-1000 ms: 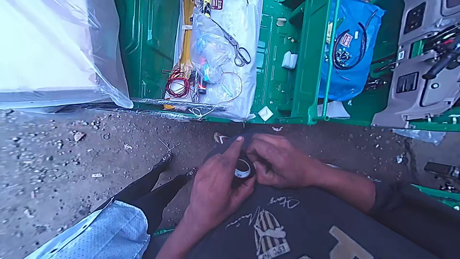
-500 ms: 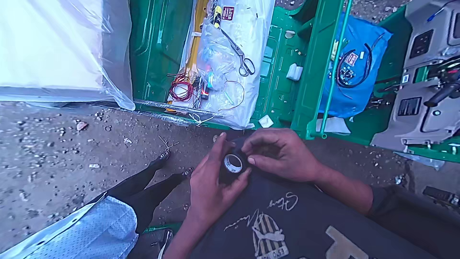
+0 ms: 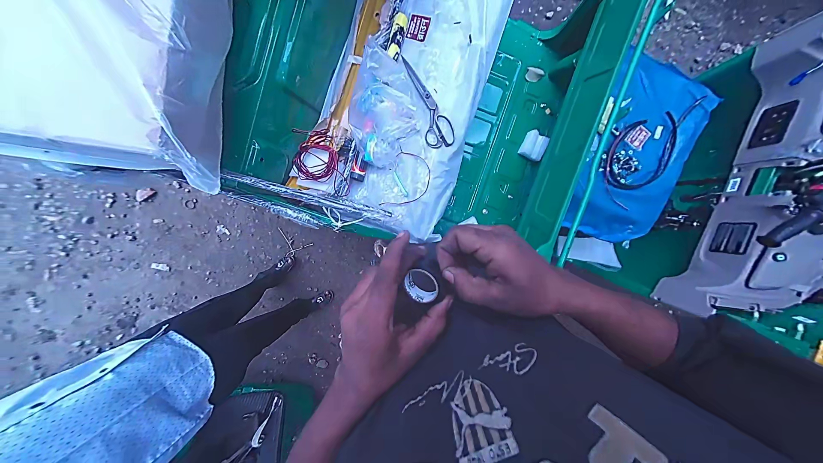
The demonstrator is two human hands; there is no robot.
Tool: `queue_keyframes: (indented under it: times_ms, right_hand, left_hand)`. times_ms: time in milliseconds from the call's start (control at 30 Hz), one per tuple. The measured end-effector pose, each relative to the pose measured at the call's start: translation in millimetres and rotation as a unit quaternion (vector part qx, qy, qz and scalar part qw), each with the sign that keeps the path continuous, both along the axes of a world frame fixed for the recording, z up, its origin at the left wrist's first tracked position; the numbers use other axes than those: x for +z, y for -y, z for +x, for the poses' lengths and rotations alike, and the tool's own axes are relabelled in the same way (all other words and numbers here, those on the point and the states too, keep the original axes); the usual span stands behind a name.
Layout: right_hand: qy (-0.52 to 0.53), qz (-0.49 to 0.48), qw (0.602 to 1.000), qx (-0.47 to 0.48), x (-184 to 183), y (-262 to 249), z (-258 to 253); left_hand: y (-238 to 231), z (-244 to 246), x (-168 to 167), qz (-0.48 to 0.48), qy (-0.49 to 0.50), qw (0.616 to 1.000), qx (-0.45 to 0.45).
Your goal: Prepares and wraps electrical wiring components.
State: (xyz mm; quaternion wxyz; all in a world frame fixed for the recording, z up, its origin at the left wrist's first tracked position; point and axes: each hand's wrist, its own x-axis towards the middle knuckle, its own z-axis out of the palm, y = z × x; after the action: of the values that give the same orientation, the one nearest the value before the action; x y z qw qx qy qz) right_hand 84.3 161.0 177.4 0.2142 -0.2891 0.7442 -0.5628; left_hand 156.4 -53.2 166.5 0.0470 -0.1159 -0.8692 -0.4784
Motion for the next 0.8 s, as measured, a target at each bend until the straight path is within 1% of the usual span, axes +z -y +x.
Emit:
queue_keyframes:
  times_ms: [67,167,233,300,367,433,600,700,800]
  right_hand:
    - [-0.028,0.009,0.999,0.025,2,-11,-13]
    - [-0.012,0.003,0.998,0.054,3,-26,-31]
    - [0.055,-0.024,0.996,0.063,3,-35,-41]
    - [0.146,-0.076,0.985,0.061,1,-47,-49]
    - [0.179,-0.119,0.976,0.043,-1,-56,-53]
    - [0.151,-0.112,0.982,0.032,-2,-62,-52]
    - [0.016,-0.100,0.995,0.006,-12,-67,-47]
    - [-0.038,-0.034,0.997,0.050,-16,-77,-57]
    - [-0.096,0.011,0.991,0.088,-20,-90,-69]
  left_hand:
    - [-9,-4,-2,0.047,0.033,0.998,-0.007]
    - [-21,-11,-5,0.117,0.074,0.990,-0.011]
    - [-29,-16,-6,0.140,0.080,0.987,-0.007]
    - [-36,-18,-6,0.122,0.068,0.990,0.011]
    - [-42,-18,-6,0.096,0.054,0.993,0.033]
    - [-51,-20,-4,0.069,0.046,0.995,0.055]
    - [-72,-26,1,0.018,0.015,0.997,0.074]
    - [-83,-31,2,0.005,0.038,0.997,0.070]
    - [-93,-34,0,0.046,0.086,0.994,0.040]
